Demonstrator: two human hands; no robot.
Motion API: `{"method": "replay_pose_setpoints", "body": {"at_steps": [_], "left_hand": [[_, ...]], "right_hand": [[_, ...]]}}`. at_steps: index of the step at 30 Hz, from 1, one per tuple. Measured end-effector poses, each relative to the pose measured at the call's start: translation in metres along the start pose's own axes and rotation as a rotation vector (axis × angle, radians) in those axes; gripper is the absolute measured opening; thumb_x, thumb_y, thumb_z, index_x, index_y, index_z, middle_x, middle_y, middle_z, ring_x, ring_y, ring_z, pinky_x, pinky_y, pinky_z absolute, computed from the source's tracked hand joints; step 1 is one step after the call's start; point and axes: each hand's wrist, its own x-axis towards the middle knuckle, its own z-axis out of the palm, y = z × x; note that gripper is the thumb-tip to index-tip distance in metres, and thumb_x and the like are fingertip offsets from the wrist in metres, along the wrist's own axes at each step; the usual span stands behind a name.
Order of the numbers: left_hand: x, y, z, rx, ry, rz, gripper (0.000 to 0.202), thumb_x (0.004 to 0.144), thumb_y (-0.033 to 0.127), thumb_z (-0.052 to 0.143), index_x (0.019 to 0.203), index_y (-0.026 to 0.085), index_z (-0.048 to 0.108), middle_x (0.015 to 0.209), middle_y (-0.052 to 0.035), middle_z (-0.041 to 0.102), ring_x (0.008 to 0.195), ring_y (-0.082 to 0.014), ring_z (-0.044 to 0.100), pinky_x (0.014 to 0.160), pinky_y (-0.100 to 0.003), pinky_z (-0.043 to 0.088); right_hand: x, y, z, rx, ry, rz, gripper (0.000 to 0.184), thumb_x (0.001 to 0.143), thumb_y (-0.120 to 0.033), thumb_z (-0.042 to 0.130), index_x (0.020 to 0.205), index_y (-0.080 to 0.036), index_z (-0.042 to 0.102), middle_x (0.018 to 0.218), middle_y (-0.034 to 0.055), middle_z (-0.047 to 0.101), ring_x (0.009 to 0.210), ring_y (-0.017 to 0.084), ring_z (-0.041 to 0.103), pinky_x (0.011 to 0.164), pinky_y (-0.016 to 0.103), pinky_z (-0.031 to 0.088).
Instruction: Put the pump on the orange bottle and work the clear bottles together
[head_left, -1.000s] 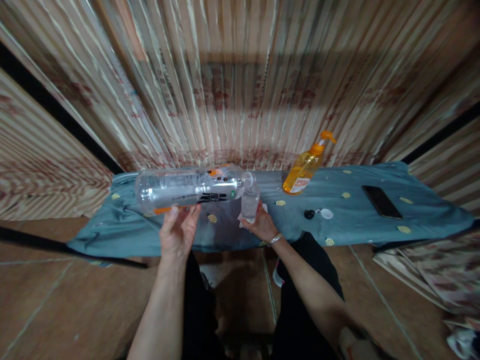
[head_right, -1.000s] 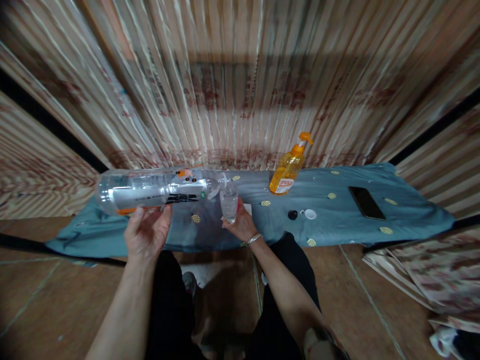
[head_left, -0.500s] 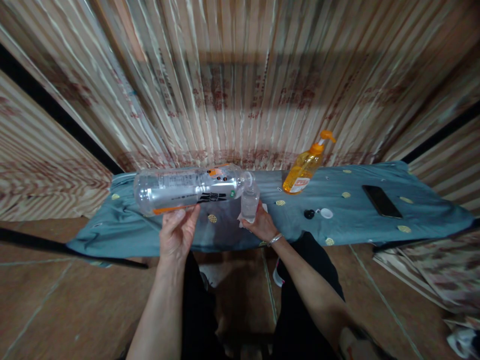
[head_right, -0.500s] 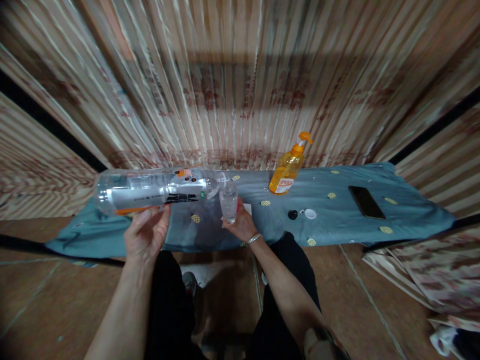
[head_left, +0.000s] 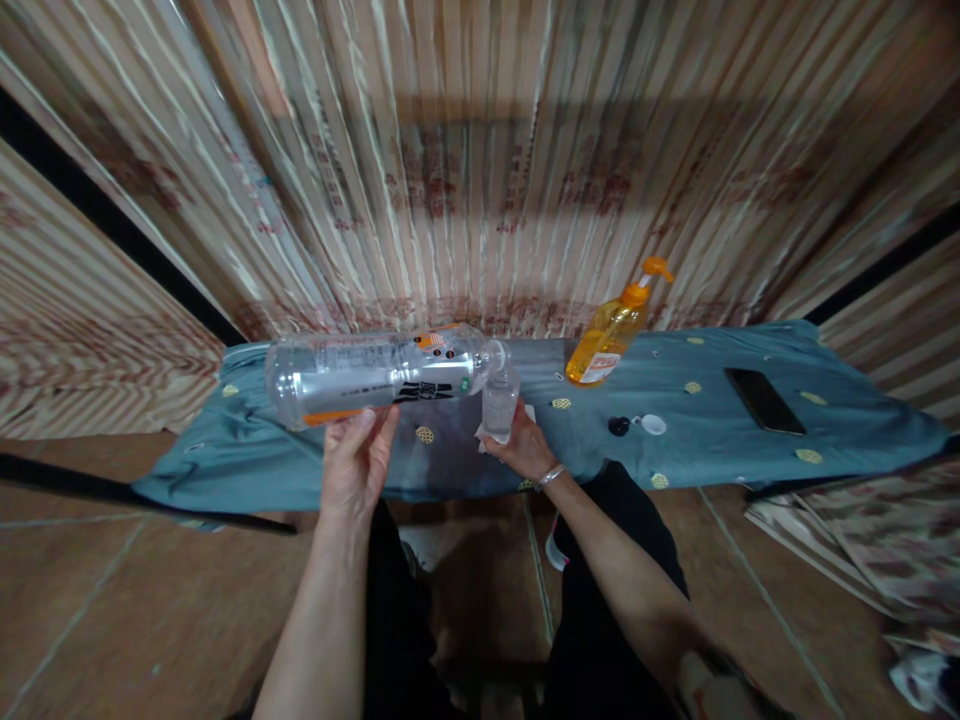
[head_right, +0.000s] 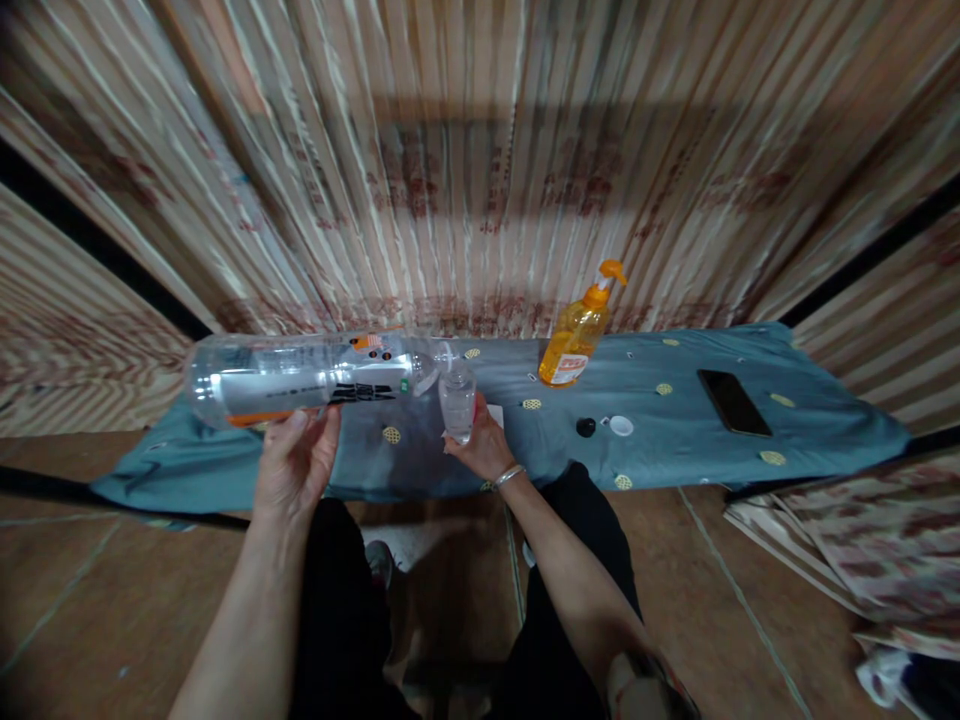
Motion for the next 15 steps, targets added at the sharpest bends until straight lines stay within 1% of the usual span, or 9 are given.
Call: {"method": "replay_pose_setpoints", "body": {"at_steps": [4, 9, 11, 15], "left_hand": [[0.0005, -0.0006, -0.0008, -0.02, -0.007, 0.005, 0.042, 0.041, 0.025, 0.1, 0.073, 0.021, 0.074, 0.072, 0.0036, 0.075, 0.071, -0.0118, 0.072, 0.073, -0.019, 0.061], [0.0004, -0.0004, -0.0019, -0.006, -0.019, 0.003, 0.04, 0.044, 0.025, 0.098, 0.075, 0.023, 0.074, 0.076, 0.0029, 0.075, 0.075, -0.0137, 0.072, 0.075, -0.023, 0.062], [0.0, 0.0001, -0.0008, -0.014, -0.015, -0.001, 0.041, 0.043, 0.025, 0.099, 0.075, 0.023, 0.074, 0.077, 0.003, 0.076, 0.074, -0.0134, 0.072, 0.074, -0.022, 0.062], [-0.0008, 0.0013, 0.0024, -0.023, -0.003, -0.008, 0.043, 0.038, 0.025, 0.1, 0.071, 0.022, 0.073, 0.07, 0.004, 0.074, 0.07, -0.0122, 0.072, 0.071, -0.02, 0.062]], "right_hand": [[0.0, 0.0007, 0.0003, -0.002, 0.009, -0.015, 0.076, 0.073, -0.033, 0.072, 0.138, -0.012, 0.04, 0.117, 0.0172, 0.07, 0.107, 0.033, 0.07, 0.092, 0.045, 0.057], [0.0001, 0.0004, 0.0005, 0.022, 0.01, -0.019, 0.077, 0.072, -0.032, 0.073, 0.139, -0.013, 0.04, 0.114, 0.015, 0.071, 0.103, 0.032, 0.071, 0.091, 0.045, 0.057], [0.0001, -0.0003, 0.0003, 0.018, 0.012, -0.012, 0.076, 0.072, -0.032, 0.073, 0.138, -0.013, 0.04, 0.113, 0.0147, 0.072, 0.102, 0.032, 0.072, 0.089, 0.044, 0.057], [0.0002, -0.0014, -0.0003, 0.01, 0.008, -0.015, 0.074, 0.072, -0.032, 0.072, 0.137, -0.013, 0.041, 0.114, 0.0152, 0.071, 0.103, 0.032, 0.072, 0.09, 0.044, 0.058]]}}
